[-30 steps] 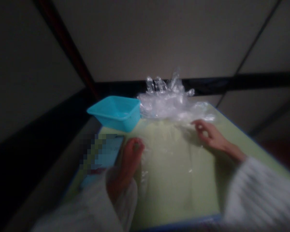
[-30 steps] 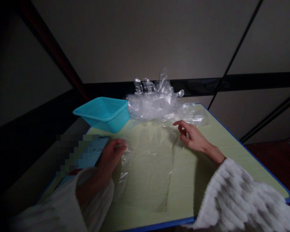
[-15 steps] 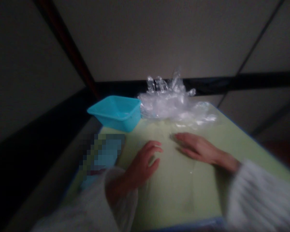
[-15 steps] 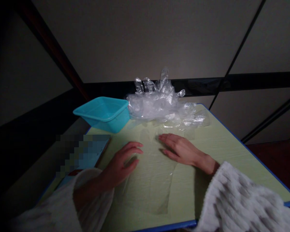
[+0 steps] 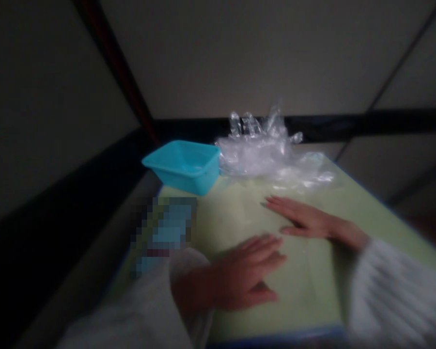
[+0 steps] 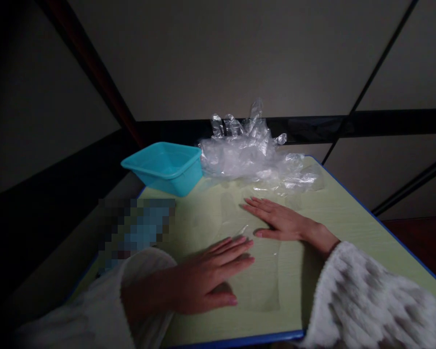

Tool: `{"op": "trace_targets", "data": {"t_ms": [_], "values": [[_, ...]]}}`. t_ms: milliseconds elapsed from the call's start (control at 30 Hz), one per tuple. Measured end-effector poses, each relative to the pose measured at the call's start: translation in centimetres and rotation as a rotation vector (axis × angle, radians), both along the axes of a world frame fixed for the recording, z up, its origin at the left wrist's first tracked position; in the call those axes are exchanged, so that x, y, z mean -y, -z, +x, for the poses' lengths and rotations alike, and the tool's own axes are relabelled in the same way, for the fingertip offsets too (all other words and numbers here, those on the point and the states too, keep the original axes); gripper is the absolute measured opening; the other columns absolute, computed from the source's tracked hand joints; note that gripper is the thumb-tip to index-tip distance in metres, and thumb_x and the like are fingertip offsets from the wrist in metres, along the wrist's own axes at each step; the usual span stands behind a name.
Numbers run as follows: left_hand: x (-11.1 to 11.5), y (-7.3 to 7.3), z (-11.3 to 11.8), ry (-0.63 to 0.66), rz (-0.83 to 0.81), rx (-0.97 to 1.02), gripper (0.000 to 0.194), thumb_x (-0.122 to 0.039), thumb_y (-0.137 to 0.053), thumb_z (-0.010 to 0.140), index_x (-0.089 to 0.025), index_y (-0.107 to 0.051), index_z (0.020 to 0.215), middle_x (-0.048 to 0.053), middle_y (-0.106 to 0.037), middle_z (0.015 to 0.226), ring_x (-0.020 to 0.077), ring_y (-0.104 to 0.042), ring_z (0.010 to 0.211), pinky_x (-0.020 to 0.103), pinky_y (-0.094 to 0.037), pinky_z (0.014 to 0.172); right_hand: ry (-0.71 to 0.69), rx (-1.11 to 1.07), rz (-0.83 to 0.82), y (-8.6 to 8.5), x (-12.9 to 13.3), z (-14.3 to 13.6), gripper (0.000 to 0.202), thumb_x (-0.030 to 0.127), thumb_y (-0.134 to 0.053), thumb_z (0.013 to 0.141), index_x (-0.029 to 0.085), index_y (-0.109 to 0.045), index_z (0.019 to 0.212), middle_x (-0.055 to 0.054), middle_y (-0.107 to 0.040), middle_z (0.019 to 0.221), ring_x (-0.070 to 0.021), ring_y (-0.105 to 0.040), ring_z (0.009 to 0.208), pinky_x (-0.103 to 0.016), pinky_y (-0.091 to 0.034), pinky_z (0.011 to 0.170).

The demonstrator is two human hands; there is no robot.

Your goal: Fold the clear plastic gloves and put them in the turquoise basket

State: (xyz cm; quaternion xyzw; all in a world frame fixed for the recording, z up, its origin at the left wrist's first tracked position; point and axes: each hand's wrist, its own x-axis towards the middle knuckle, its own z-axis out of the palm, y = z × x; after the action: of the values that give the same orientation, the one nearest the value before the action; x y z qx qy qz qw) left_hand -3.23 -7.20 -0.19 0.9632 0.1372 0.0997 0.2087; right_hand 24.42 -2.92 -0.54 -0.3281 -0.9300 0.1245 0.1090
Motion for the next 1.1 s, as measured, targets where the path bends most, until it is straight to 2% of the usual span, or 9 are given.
{"op": "trace_targets", "data": {"t_ms": [100, 167, 300, 367, 433, 633, 767, 900, 1100], "values": [[-1.4, -0.8, -1.0, -0.06, 0.037, 0.007, 0.059, -0.038, -0.057, 0.085, -0.016, -0.039, 0.137, 0.014, -0.031, 0.147, 0.0264, -0.024, 0.137, 0.044, -0.023, 0.112, 0.012, -0.039, 0.06, -0.9, 0.3, -0.3, 0.068, 0.04, -0.048, 0.091, 0.024, -0.012, 0.147, -0.011, -0.026, 0.149, -0.0264, -0.026, 0.136, -0.051, -0.025, 0.109], [-3.0, -1.4, -2.0, -0.142, 0.084, 0.041, 0.049, -0.027, -0.049, 0.09, -0.016, -0.038, 0.137, 0.013, -0.031, 0.147, 0.0232, -0.024, 0.138, 0.042, -0.022, 0.112, 0.0, -0.089, 0.1, -1.4, 0.9, -1.4, 0.064, 0.037, -0.045, 0.093, 0.024, -0.014, 0.147, -0.01, -0.03, 0.148, -0.0243, -0.029, 0.135, -0.049, -0.025, 0.11], [-5.5, -2.4, -4.8, -0.41, 0.076, 0.118, 0.039, -0.026, -0.046, 0.091, -0.022, -0.047, 0.13, 0.007, -0.041, 0.143, 0.0198, -0.037, 0.131, 0.039, -0.029, 0.109, -0.203, -0.136, 0.036, -1.7, 2.8, -4.8, 0.064, 0.039, -0.041, 0.094, 0.018, -0.013, 0.147, -0.011, -0.031, 0.147, -0.0215, -0.029, 0.135, -0.043, -0.026, 0.111], [-5.8, -2.7, -6.0, -0.535, 0.062, 0.169, 0.036, -0.03, -0.046, 0.09, -0.021, -0.051, 0.125, 0.007, -0.047, 0.138, 0.0204, -0.042, 0.128, 0.039, -0.031, 0.108, -0.293, -0.1, -0.021, -1.4, 3.9, -6.4, 0.07, 0.042, -0.044, 0.092, 0.015, -0.01, 0.147, -0.014, -0.025, 0.149, -0.0228, -0.022, 0.137, -0.043, -0.022, 0.112], [-5.6, -2.7, -6.6, -0.595, 0.044, 0.196, 0.036, -0.031, -0.046, 0.09, -0.019, -0.053, 0.123, 0.009, -0.052, 0.133, 0.0208, -0.045, 0.125, 0.04, -0.032, 0.107, -0.344, -0.056, -0.075, -1.0, 4.7, -7.4, 0.078, 0.047, -0.048, 0.089, 0.012, -0.009, 0.147, -0.016, -0.018, 0.15, -0.0242, -0.015, 0.139, -0.043, -0.018, 0.113], [-4.6, 0.1, -5.2, -0.477, -0.025, 0.169, 0.041, -0.024, -0.044, 0.091, -0.021, -0.045, 0.131, 0.008, -0.047, 0.138, 0.0185, -0.042, 0.128, 0.04, -0.033, 0.107, -0.425, 0.035, -0.156, -0.7, 5.6, -7.7, 0.08, 0.049, -0.049, 0.088, 0.01, -0.01, 0.147, -0.016, -0.015, 0.15, -0.0219, -0.01, 0.14, -0.039, -0.01, 0.115], [-4.6, 1.5, -3.4, -0.302, -0.04, 0.13, 0.045, -0.02, -0.039, 0.093, -0.019, -0.036, 0.138, 0.009, -0.036, 0.145, 0.0164, -0.034, 0.133, 0.036, -0.031, 0.109, -0.43, 0.009, -0.166, -0.6, 5.7, -7.3, 0.081, 0.048, -0.049, 0.088, 0.013, -0.007, 0.147, -0.015, -0.014, 0.151, -0.022, -0.011, 0.14, -0.039, -0.01, 0.115], [-5.0, 1.7, -2.9, -0.177, 0.085, 0.027, 0.049, -0.019, -0.037, 0.093, -0.016, -0.029, 0.141, 0.011, -0.029, 0.148, 0.018, -0.022, 0.138, 0.038, -0.024, 0.112, -0.447, -0.028, -0.17, -0.5, 5.8, -7.4, 0.083, 0.049, -0.05, 0.087, 0.013, -0.006, 0.147, -0.014, -0.013, 0.151, -0.0223, -0.011, 0.14, -0.039, -0.01, 0.114], [-5.0, 1.3, -3.0, -0.215, 0.182, -0.068, 0.05, -0.02, -0.04, 0.091, -0.02, -0.031, 0.141, 0.007, -0.029, 0.149, 0.0203, -0.019, 0.139, 0.039, -0.018, 0.113, -0.47, -0.046, -0.221, -0.9, 6.1, -7.6, 0.081, 0.046, -0.05, 0.088, 0.013, -0.007, 0.147, -0.013, -0.015, 0.15, -0.0227, -0.012, 0.139, -0.04, -0.009, 0.114]]}}
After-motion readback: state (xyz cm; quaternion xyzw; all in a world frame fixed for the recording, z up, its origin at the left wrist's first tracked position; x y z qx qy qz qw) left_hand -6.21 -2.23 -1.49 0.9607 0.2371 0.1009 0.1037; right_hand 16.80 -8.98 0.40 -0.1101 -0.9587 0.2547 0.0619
